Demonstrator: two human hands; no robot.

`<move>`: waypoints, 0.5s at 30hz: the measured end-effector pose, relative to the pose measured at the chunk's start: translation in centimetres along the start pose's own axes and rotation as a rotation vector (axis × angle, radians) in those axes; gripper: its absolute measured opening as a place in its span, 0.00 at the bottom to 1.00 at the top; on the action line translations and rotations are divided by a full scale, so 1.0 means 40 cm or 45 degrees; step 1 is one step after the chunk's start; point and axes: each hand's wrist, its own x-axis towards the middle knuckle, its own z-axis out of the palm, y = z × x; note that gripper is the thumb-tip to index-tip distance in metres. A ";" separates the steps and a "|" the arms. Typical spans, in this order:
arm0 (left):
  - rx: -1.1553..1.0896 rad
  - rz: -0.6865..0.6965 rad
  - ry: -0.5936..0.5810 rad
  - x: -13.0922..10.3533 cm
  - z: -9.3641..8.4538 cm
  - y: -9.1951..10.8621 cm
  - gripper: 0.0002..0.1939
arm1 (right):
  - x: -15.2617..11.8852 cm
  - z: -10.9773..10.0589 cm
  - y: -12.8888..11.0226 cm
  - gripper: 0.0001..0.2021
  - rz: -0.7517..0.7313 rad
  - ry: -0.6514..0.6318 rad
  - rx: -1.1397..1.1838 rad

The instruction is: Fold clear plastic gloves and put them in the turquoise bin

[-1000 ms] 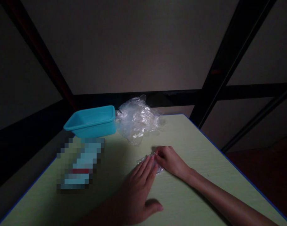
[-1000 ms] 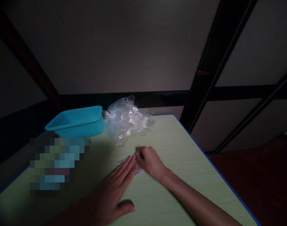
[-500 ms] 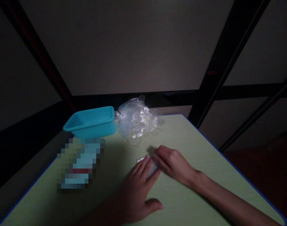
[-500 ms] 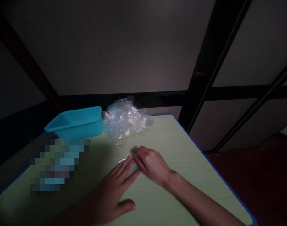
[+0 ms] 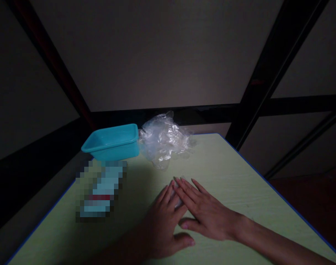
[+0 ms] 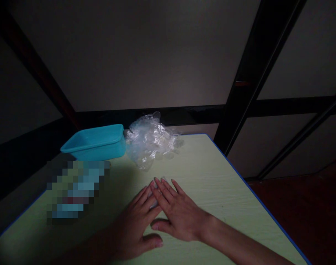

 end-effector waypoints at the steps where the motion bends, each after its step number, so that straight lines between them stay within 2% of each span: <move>1: 0.009 0.004 0.006 -0.001 0.002 -0.001 0.44 | -0.001 0.001 0.001 0.39 0.004 0.008 -0.003; 8: 0.047 -0.003 -0.002 -0.002 0.002 -0.009 0.45 | -0.007 0.014 0.014 0.40 0.015 0.108 0.013; 15: 0.053 0.044 0.015 -0.014 0.007 -0.027 0.45 | -0.008 0.003 0.009 0.41 0.054 0.052 0.037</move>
